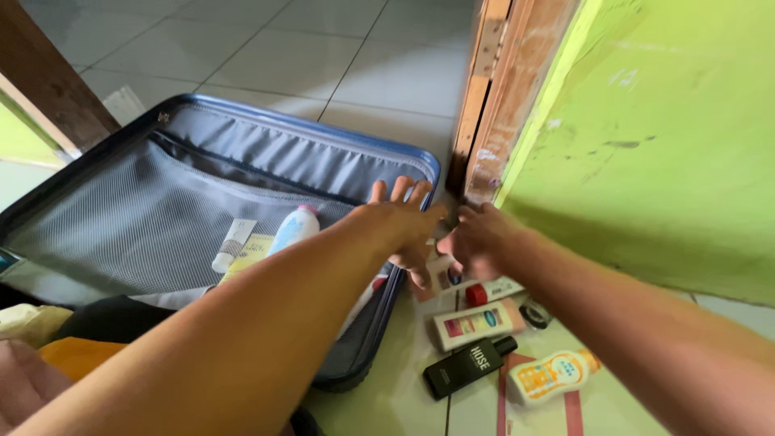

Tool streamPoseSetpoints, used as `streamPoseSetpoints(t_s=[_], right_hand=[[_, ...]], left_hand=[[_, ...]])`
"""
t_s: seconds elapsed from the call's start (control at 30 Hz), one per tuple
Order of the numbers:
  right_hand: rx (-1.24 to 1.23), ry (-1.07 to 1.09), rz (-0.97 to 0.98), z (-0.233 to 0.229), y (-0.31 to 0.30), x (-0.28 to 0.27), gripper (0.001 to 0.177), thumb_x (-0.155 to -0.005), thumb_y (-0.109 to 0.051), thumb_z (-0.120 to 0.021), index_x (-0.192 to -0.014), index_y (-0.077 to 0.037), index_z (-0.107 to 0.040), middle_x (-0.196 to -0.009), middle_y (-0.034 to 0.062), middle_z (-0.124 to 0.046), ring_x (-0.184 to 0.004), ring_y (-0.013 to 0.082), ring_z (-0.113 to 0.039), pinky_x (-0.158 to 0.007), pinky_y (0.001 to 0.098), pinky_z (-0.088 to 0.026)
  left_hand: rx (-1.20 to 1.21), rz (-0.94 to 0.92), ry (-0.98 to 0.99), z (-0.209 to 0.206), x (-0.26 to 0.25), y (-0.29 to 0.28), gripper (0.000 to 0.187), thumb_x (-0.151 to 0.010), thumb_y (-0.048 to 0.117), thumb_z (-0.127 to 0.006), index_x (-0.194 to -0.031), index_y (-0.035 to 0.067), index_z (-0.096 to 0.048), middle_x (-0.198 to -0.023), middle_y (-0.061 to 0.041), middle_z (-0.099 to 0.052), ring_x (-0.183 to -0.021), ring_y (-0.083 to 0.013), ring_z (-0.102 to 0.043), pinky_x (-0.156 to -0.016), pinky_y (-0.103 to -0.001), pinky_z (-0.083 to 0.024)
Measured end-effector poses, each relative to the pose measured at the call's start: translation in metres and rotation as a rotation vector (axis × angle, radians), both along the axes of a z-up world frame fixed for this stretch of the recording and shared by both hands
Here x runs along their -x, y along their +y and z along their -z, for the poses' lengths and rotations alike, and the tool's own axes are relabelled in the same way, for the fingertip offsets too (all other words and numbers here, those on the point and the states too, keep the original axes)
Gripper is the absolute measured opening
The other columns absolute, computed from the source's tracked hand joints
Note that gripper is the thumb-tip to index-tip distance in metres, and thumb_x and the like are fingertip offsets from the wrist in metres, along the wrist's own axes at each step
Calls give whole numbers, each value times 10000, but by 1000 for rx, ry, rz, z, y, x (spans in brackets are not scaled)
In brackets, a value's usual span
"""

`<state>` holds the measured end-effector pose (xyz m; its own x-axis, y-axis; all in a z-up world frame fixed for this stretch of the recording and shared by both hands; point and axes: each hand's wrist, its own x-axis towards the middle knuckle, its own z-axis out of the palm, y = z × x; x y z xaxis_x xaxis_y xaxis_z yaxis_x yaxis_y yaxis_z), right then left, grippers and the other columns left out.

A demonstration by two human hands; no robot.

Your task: The person packs a blue suitcase by first placing folded clothes into the main compartment. They then open the mesh pocket on the lid and place various toiletries, including tubes, bottles, and boxes, into the pocket one by one.

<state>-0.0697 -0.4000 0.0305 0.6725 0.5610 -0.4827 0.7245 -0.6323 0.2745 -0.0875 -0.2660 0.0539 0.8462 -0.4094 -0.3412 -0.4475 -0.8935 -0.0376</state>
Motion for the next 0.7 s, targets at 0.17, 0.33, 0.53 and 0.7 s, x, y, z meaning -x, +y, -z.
streamPoseSetpoints(t_s=[0.17, 0.33, 0.53, 0.7], right_hand=[[-10, 157, 386, -84, 14, -11, 234, -782, -265, -565, -966, -126, -604, -887, 99, -629, -857, 277, -631, -741, 413, -510], [-278, 70, 275, -125, 47, -41, 197, -761, -167, -534, -905, -79, -636, -787, 124, -652, -689, 250, -627, -611, 411, -492], [-847, 92, 323, -121, 102, -59, 214, -797, -263, -556, -876, -72, -610, -732, 89, -643, -663, 205, -609, -584, 365, -478], [-1301, 457, 608, -100, 143, -56, 238, -844, -270, -484, -1009, -105, -533, -828, 67, -618, -706, 204, -619, -641, 386, -509]], left_hand=[[245, -90, 114, -30, -9, 26, 1129, -439, 484, -820, -1356, 214, -220, -1385, -90, -257, -1279, -284, -206, -972, -510, -293], [842, -438, 236, -49, -21, 60, 1033, -489, 346, -809, -1316, 119, -232, -1096, -126, -562, -961, -243, -559, -796, -386, -467], [1321, -860, 96, -65, -30, 113, 854, -577, 155, -789, -1207, 96, -214, -965, -90, -576, -798, -177, -594, -622, -273, -526], [1430, -809, -192, -63, -46, 167, 666, -566, 105, -800, -1099, 1, -416, -935, -87, -608, -834, -179, -645, -703, -266, -557]])
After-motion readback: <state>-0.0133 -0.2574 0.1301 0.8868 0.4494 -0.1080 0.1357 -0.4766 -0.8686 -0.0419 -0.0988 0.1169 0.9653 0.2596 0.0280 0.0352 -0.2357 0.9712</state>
